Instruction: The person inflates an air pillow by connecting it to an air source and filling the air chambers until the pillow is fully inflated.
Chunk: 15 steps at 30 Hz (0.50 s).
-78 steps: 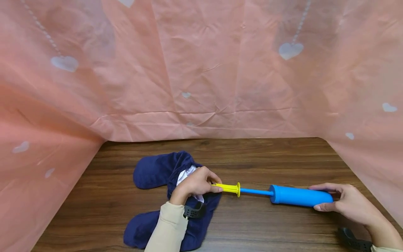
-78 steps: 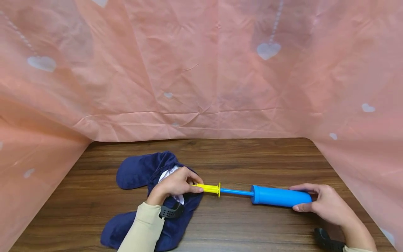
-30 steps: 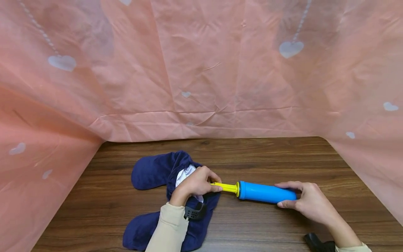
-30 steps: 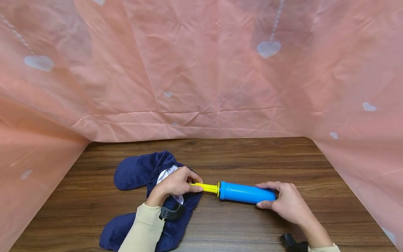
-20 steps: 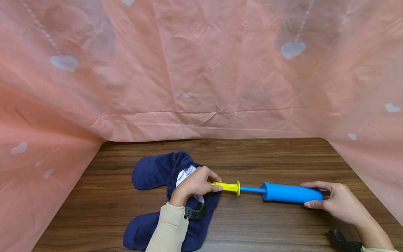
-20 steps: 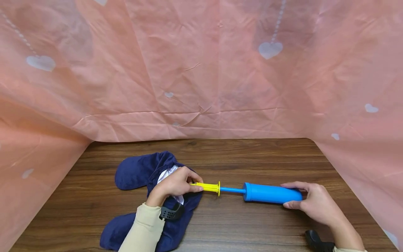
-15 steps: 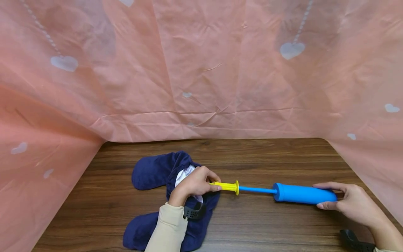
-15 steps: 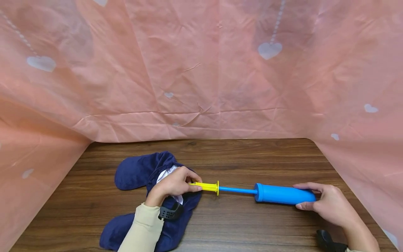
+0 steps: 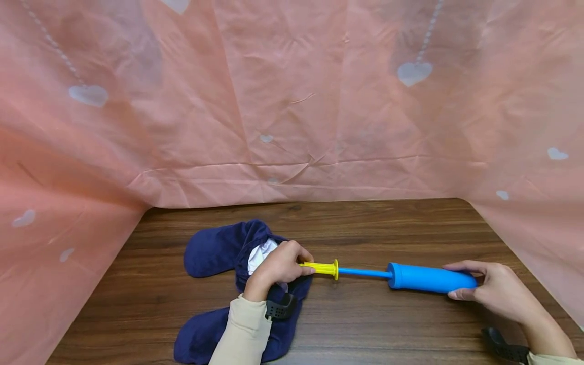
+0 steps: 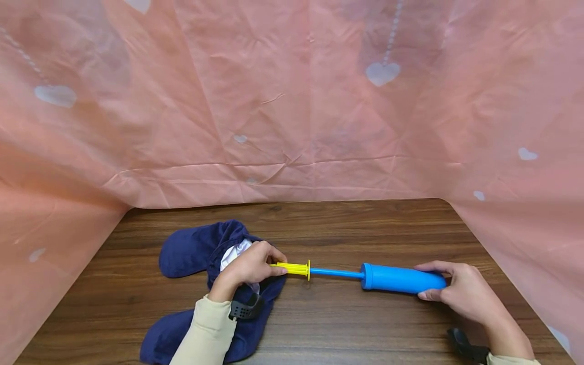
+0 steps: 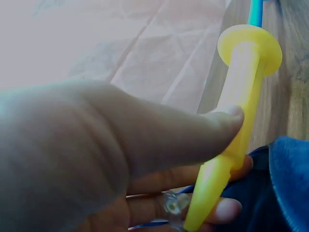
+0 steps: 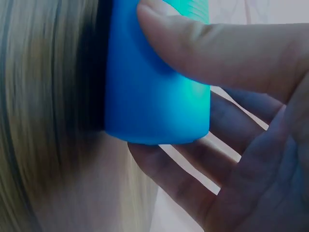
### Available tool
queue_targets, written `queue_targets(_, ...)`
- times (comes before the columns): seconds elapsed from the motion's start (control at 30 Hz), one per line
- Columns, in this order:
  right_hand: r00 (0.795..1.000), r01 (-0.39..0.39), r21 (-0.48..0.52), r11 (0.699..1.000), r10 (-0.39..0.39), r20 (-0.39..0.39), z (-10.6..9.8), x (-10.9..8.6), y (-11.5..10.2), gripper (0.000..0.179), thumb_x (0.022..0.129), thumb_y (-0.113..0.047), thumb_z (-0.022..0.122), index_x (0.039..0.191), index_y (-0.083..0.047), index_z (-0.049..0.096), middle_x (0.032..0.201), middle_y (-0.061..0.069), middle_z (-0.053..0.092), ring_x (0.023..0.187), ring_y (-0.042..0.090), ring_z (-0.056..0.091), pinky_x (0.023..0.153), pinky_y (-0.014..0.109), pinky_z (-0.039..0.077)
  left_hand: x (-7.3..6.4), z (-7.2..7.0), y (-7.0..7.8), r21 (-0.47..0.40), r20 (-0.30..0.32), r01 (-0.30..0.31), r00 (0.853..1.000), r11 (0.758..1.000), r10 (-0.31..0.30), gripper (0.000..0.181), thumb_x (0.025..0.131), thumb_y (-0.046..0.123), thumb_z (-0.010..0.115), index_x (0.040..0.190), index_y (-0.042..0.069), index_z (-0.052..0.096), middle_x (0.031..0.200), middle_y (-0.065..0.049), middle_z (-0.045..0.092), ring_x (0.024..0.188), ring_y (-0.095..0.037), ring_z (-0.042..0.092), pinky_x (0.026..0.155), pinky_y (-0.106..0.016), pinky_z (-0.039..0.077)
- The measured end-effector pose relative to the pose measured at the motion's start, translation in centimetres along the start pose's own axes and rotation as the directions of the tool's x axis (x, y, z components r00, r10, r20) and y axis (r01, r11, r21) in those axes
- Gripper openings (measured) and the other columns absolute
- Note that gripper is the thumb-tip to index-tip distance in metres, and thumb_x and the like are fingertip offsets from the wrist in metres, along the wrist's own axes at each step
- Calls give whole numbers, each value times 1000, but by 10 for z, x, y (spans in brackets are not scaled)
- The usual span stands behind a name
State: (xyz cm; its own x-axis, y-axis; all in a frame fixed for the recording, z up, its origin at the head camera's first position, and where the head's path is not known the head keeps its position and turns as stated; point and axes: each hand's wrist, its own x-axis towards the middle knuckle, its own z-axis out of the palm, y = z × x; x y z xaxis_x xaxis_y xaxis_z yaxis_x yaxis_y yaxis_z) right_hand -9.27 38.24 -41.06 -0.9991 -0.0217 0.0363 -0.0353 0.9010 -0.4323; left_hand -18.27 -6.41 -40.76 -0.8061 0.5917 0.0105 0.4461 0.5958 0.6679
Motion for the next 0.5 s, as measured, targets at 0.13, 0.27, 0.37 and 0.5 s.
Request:
queue_targets(0.13,999,34,25,999,-33,-4,8,1,-14,53,75,-35,99,121,-16,82,114,17,80,88,9,68,68,25,49,1,2,-2,-41,1,-1,1000,999,1,7,92,7,82,98,5,85,83,-3,75,68,-7,49,64,-20,40)
queue_targets(0.27,999,38,59,998,-37,-14,18,2,-32,52,75,-33,99,121,-17,82,109,12,81,79,4,58,66,24,46,1,1,-3,-66,-1,-6,1000,998,6,5,91,6,83,95,5,85,79,0,71,67,-6,48,63,-19,39)
queue_targets(0.37,999,46,85,995,-43,-33,27,3,-44,51,75,-31,99,121,-17,82,106,10,80,75,7,53,65,25,43,1,0,-3,-86,-2,-6,1000,996,6,5,91,7,83,93,3,84,75,4,65,67,-6,47,63,-19,38)
queue_targets(0.5,997,65,112,992,-60,-47,37,3,-57,50,75,-29,99,121,-19,82,108,9,80,74,8,52,65,25,42,1,1,-4,-103,2,3,1000,995,-2,7,91,8,83,91,2,83,73,7,62,66,-5,47,62,-19,37)
